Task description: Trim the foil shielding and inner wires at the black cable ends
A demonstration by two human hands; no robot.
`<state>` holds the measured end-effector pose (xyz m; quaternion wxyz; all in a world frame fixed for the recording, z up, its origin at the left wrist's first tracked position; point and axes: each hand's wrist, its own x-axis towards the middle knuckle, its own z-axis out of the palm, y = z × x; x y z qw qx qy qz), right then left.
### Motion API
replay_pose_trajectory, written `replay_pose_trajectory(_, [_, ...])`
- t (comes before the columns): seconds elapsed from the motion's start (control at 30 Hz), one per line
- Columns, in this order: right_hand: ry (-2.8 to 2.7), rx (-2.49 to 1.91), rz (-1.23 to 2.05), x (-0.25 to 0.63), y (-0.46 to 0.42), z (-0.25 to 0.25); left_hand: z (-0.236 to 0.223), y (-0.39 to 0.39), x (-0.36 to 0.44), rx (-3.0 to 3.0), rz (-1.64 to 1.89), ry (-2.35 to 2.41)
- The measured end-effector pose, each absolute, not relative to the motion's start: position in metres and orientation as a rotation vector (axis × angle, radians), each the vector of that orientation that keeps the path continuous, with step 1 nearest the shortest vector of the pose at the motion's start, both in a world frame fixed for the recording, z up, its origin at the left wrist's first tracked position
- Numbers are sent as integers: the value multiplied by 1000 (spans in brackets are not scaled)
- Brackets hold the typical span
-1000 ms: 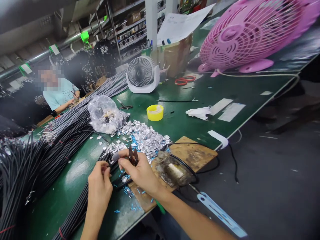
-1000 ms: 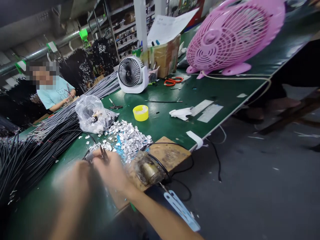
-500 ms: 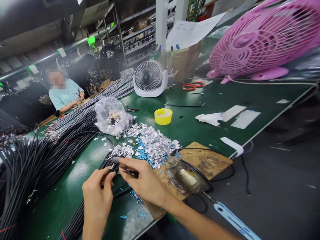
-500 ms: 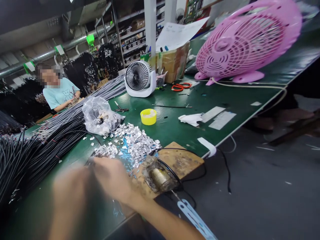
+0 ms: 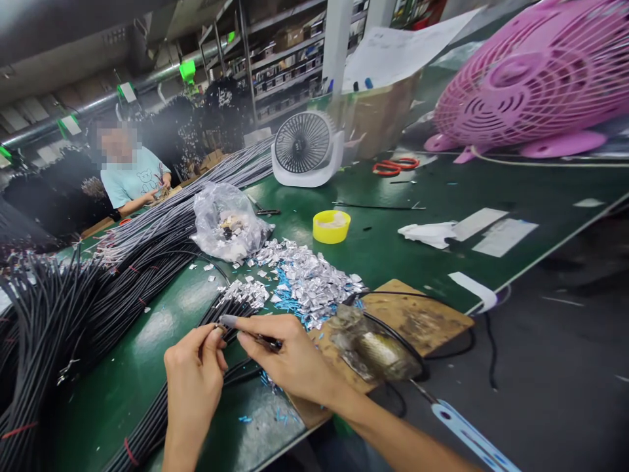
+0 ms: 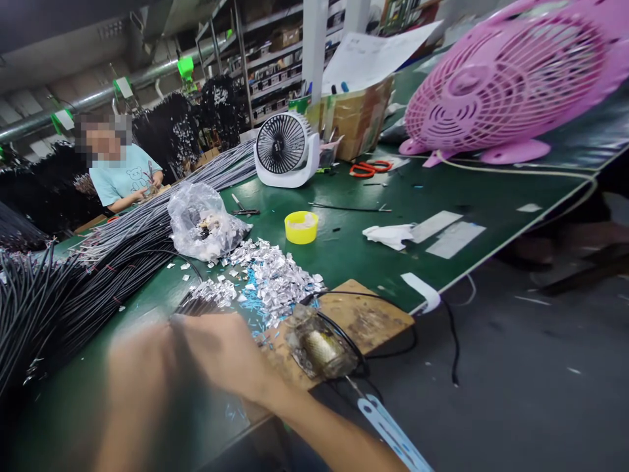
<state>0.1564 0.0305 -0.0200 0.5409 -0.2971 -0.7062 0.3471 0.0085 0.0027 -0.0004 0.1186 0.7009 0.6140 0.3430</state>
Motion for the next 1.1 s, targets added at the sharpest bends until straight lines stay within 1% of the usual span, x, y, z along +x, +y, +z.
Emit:
replay_pose_trajectory(0.3, [-1672, -703, 878, 155, 28, -20, 2, 4, 6, 1878, 1134, 1788])
replay_pose_trajectory(0.4, [-1666, -774, 860, 156, 29, -16, 7, 2, 10, 1857, 1102, 1750])
replay_pose_trajectory(0.57, [-1676, -948, 667, 157, 30, -14, 15, 0, 13, 1828, 1042, 1683])
replay_pose_trajectory(0.73, [-1802, -871, 691, 157, 30, -17, 16, 0, 12, 1832, 1016, 1662])
replay_pose_trajectory(1.1, [-1783, -889, 637, 157, 29, -17, 19, -1, 12, 1915, 1023, 1713])
